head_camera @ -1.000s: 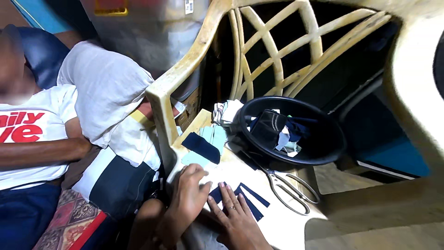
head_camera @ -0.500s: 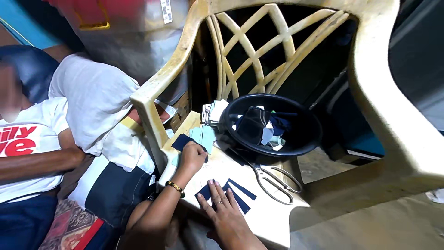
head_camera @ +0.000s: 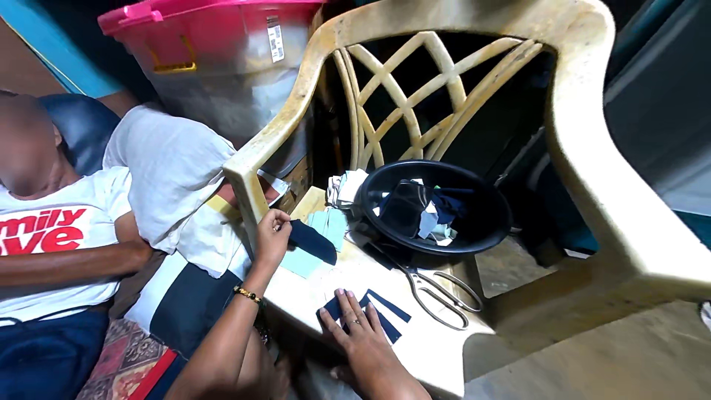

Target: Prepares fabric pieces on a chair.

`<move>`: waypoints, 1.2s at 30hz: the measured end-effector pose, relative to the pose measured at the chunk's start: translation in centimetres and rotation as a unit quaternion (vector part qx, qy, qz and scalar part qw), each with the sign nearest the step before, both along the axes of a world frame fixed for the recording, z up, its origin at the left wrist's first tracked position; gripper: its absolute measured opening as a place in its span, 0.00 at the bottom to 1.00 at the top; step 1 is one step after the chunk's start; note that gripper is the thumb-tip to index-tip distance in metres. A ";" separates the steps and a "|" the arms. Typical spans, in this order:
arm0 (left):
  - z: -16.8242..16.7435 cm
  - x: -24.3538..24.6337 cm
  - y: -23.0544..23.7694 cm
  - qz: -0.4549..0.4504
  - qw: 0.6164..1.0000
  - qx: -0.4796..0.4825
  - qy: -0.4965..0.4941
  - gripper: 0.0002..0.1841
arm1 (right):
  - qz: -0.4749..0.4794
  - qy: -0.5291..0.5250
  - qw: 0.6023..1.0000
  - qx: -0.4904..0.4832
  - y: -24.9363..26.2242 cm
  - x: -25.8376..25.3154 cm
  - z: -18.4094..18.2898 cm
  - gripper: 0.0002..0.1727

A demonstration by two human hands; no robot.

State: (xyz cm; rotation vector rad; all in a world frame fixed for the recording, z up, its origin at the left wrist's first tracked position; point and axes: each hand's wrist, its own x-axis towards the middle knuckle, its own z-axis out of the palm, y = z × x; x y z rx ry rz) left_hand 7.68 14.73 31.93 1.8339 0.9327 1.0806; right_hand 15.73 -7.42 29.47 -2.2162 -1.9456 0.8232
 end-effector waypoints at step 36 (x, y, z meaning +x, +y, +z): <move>3.9 -4.8 -13.8 -0.200 0.916 -0.267 -0.222 0.22 | -0.107 0.631 0.709 0.295 -3.9 2.6 1.0 0.11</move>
